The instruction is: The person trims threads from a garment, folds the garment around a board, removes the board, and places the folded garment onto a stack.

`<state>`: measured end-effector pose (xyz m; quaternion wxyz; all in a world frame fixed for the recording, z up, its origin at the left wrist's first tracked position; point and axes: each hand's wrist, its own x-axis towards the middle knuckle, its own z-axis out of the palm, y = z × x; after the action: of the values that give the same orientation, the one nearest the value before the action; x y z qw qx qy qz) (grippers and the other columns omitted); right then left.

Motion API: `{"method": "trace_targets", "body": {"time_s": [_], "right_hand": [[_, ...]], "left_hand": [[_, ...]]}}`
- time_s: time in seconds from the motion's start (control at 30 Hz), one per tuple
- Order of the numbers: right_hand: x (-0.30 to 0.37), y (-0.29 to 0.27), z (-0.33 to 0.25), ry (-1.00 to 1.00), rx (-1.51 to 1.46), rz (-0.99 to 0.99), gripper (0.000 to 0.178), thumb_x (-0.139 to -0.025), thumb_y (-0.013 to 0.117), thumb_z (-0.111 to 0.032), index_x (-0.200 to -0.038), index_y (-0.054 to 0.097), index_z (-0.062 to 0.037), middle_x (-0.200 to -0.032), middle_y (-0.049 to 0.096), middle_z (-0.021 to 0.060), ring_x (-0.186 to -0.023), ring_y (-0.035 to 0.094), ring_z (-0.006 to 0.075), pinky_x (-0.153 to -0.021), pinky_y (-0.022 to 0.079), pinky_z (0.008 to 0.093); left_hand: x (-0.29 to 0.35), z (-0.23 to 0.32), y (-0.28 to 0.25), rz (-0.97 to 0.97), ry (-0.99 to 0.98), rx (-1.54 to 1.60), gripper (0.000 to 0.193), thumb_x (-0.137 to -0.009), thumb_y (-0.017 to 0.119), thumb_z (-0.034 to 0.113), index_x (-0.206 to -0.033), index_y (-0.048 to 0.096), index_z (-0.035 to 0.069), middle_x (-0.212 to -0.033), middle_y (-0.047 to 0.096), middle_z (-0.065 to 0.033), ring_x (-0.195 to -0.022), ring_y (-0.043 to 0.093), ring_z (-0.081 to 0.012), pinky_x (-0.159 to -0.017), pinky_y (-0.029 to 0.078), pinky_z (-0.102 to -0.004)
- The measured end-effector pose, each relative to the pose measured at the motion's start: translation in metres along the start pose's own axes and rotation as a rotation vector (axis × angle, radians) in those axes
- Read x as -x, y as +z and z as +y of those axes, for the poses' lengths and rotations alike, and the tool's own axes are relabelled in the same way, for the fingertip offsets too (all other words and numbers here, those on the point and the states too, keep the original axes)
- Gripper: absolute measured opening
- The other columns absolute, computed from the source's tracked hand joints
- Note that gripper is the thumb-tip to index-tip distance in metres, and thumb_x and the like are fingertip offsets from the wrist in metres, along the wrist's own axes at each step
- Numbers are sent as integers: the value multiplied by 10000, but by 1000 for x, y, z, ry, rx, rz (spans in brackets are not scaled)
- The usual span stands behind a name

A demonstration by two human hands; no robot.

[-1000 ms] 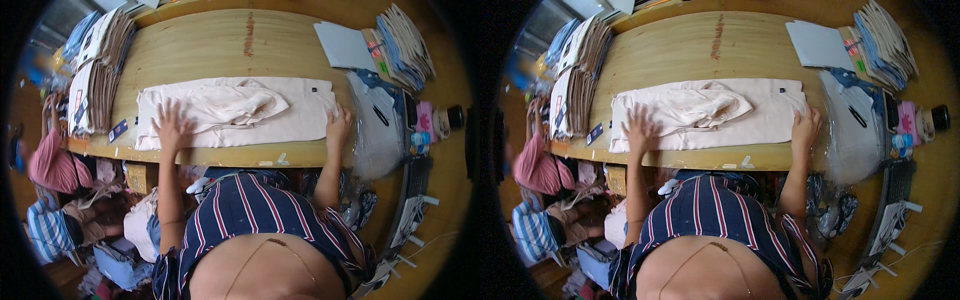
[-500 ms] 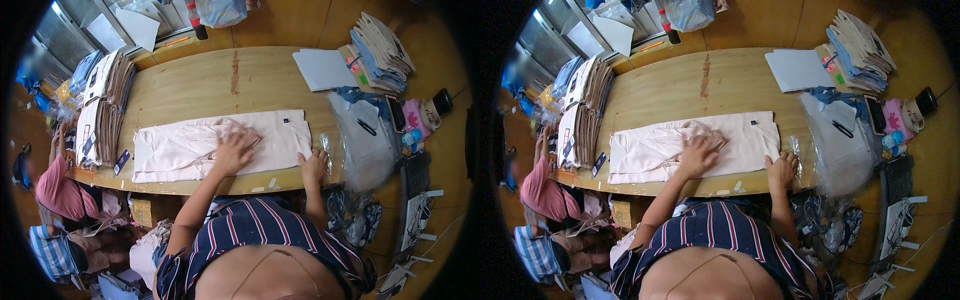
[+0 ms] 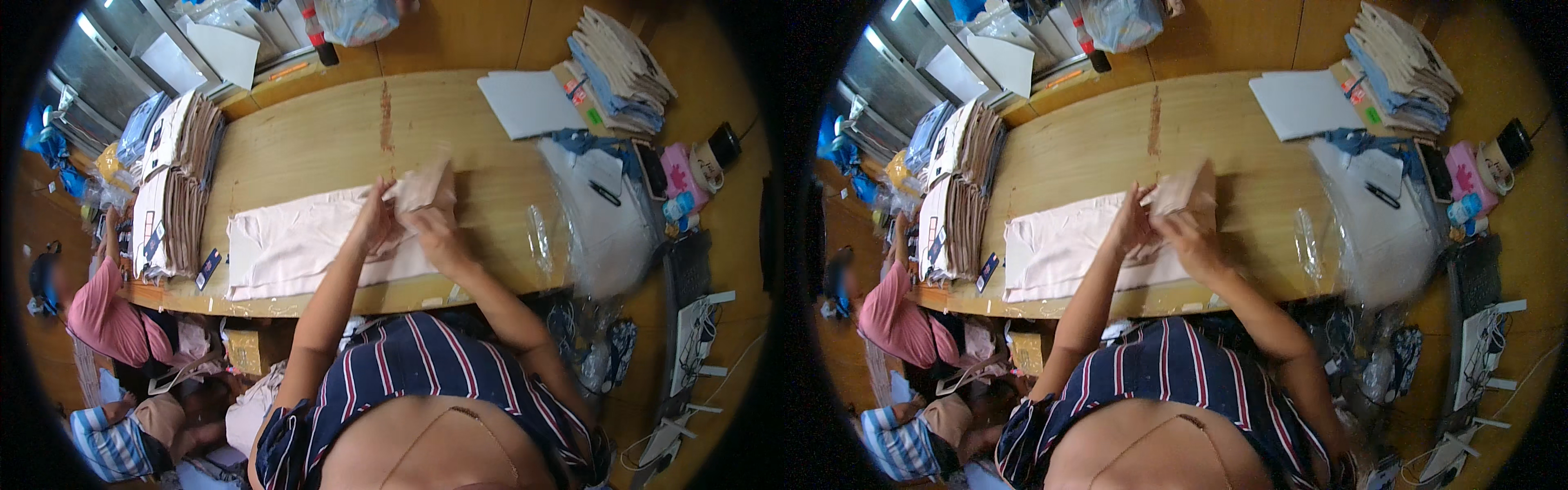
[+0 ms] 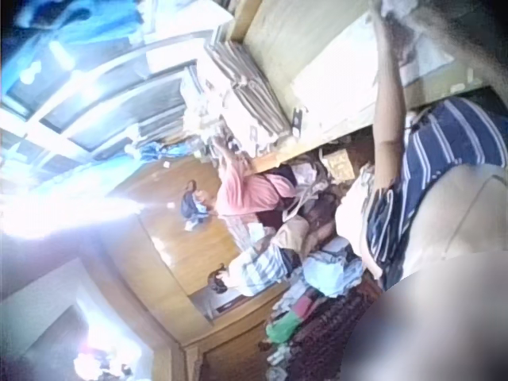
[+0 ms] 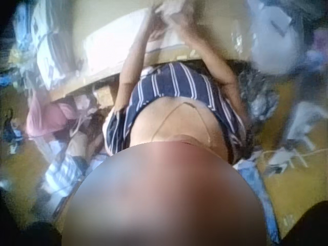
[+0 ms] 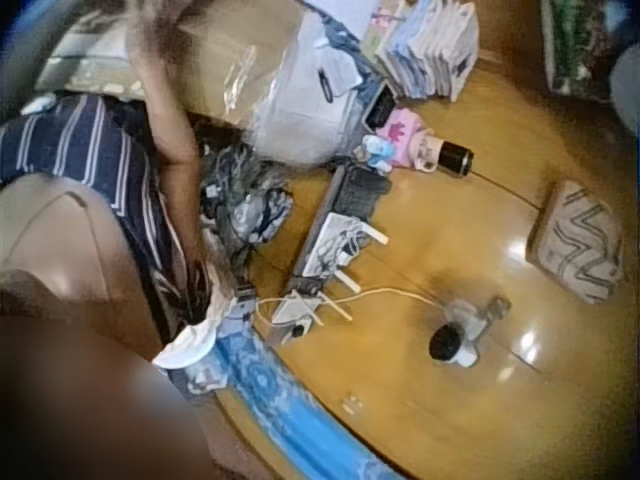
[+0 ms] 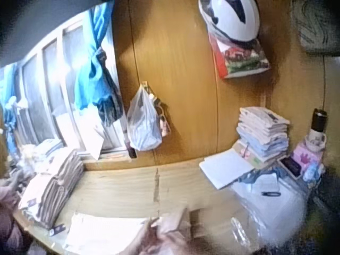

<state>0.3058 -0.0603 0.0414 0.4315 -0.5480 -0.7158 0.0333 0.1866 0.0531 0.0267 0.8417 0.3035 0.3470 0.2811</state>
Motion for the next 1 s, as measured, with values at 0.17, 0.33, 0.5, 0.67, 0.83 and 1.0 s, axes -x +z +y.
{"method": "trace_targets", "body": {"time_s": [0.17, 0.33, 0.5, 0.67, 0.83, 1.0], "right_hand": [[32, 20, -22, -121, 400, -185, 388, -744, 452, -138, -1130, 483, -153, -959, 503, 66, -901, 475, 209, -773, 377, 343], [68, -3, -2, 217, 368, -218, 374, -731, 473, -96, -1098, 524, -143, -973, 472, 66, -877, 454, 222, -775, 355, 402], [56, -42, -12, 217, 200, -490, 298, -717, 529, -85, -1009, 582, -115, -981, 483, 71, -960, 443, 218, -776, 376, 371], [-12, -50, 46, 279, 120, -35, 129, -740, 511, -37, -837, 596, -47, -835, 556, 138, -795, 526, 322, -722, 416, 384], [-25, -31, 94, 463, -34, -505, 110, -680, 602, -102, -766, 572, -40, -799, 548, 114, -793, 535, 309, -696, 427, 378], [4, -2, 84, 369, 123, -181, 127, -641, 634, -125, -728, 571, -58, -760, 542, 86, -768, 534, 282, -669, 434, 369]], "left_hand": [[-15, -29, -49, 253, 430, -492, 676, -785, 585, 122, -1302, 153, 80, -1126, 430, -188, -932, 506, -244, -710, 483, -329], [37, 9, 13, 289, 228, -985, 747, -700, 541, -72, -1315, 157, 107, -991, 469, -285, -634, 562, -241, -551, 449, -315], [37, -13, 11, 443, 934, -1402, 575, -673, 538, -45, -1208, 373, 84, -1102, 444, -212, -869, 520, -279, -693, 431, -357], [48, -32, 23, 359, 1128, -1776, 427, -655, 576, 52, -1072, 486, 77, -1139, 444, -126, -1025, 424, -283, -824, 361, -356], [-5, -4, 24, 193, 895, -1675, 342, -700, 557, 184, -1012, 528, 47, -1046, 495, -123, -957, 448, -301, -816, 379, -386], [-81, -10, 8, 32, 772, -1806, 307, -709, 584, 222, -958, 570, 43, -1017, 519, -134, -950, 462, -301, -799, 401, -395]]}}
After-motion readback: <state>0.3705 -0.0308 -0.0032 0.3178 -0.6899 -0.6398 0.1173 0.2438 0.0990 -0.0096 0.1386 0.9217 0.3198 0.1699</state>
